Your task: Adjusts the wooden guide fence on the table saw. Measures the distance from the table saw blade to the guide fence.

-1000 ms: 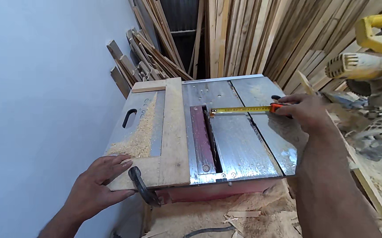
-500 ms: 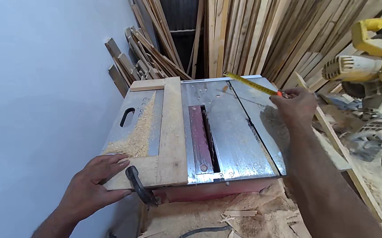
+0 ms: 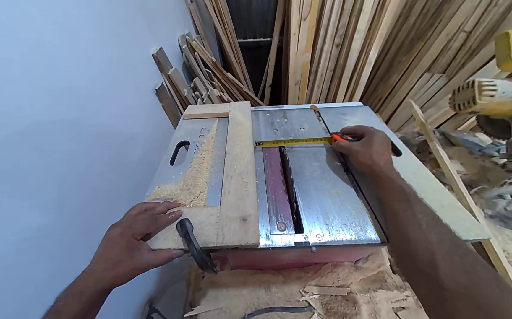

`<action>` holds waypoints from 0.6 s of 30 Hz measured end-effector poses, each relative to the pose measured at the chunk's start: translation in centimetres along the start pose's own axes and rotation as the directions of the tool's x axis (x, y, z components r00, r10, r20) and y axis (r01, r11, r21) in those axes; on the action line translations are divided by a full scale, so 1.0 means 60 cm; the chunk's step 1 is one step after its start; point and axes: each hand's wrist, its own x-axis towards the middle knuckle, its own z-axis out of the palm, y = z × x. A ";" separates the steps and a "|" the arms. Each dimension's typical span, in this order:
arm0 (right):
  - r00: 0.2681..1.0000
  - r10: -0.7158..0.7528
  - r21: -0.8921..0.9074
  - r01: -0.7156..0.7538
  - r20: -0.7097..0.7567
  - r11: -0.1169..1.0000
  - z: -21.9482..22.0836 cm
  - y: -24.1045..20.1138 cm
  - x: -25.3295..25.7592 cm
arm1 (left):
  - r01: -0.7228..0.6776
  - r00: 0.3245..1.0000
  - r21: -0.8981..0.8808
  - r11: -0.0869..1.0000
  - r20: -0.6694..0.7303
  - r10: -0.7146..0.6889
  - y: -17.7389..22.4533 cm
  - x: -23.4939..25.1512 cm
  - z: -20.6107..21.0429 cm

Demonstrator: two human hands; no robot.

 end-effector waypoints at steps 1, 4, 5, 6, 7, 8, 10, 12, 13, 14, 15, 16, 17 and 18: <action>1.000 0.002 0.001 -0.002 0.005 1.000 0.001 0.000 0.000 | 0.005 1.000 -0.007 1.000 0.002 -0.005 0.000 0.000 0.000; 1.000 0.011 0.007 -0.011 0.021 1.000 0.003 0.000 -0.001 | 0.017 1.000 -0.029 0.999 0.012 -0.017 0.001 0.002 -0.002; 1.000 0.014 0.013 -0.015 0.024 1.000 0.003 0.002 -0.001 | 0.018 1.000 -0.036 0.999 0.009 -0.018 0.002 0.002 -0.002; 0.999 0.016 0.017 -0.017 0.027 1.000 0.003 0.003 0.000 | 0.015 1.000 -0.038 0.999 0.004 -0.015 0.002 0.003 -0.001; 0.999 0.020 0.021 -0.021 0.030 1.000 0.002 0.004 -0.001 | 0.012 1.000 -0.039 0.999 0.002 -0.012 0.002 0.003 -0.001; 0.999 0.026 0.024 -0.027 0.035 0.999 0.002 0.004 -0.001 | 0.010 1.000 -0.041 0.999 0.001 -0.010 0.002 0.004 -0.001; 0.999 0.031 0.027 -0.033 0.045 0.999 0.000 0.004 -0.003 | 0.007 1.000 -0.044 0.999 0.001 -0.007 0.001 0.003 -0.001; 0.998 0.039 0.031 -0.041 0.050 0.999 -0.001 0.003 -0.004 | 0.003 1.000 -0.044 0.999 0.001 -0.003 -0.002 0.002 -0.001; 0.998 0.044 0.030 -0.045 0.049 0.999 0.000 0.003 -0.003 | -0.001 1.000 -0.046 0.999 0.002 0.001 -0.003 0.002 -0.002; 0.998 0.048 0.032 -0.049 0.047 0.998 0.000 0.003 -0.004 | -0.006 1.000 -0.047 0.999 0.003 0.006 -0.003 0.002 -0.002; 0.998 0.051 0.035 -0.053 0.044 0.998 0.000 0.002 -0.004 | -0.009 1.000 -0.045 0.999 0.004 0.009 -0.003 0.002 -0.003; 0.998 0.053 0.035 -0.054 0.041 0.998 0.001 0.003 -0.004 | -0.009 1.000 -0.044 0.999 0.008 0.009 -0.003 0.002 -0.003; 0.998 0.053 0.036 -0.054 0.038 0.998 0.001 0.004 -0.004 | -0.008 1.000 -0.041 0.999 0.009 0.008 -0.003 0.003 -0.002; 0.998 0.053 0.037 -0.055 0.036 0.998 0.001 0.005 -0.003 | -0.009 1.000 -0.039 0.999 0.012 0.009 -0.003 0.003 -0.003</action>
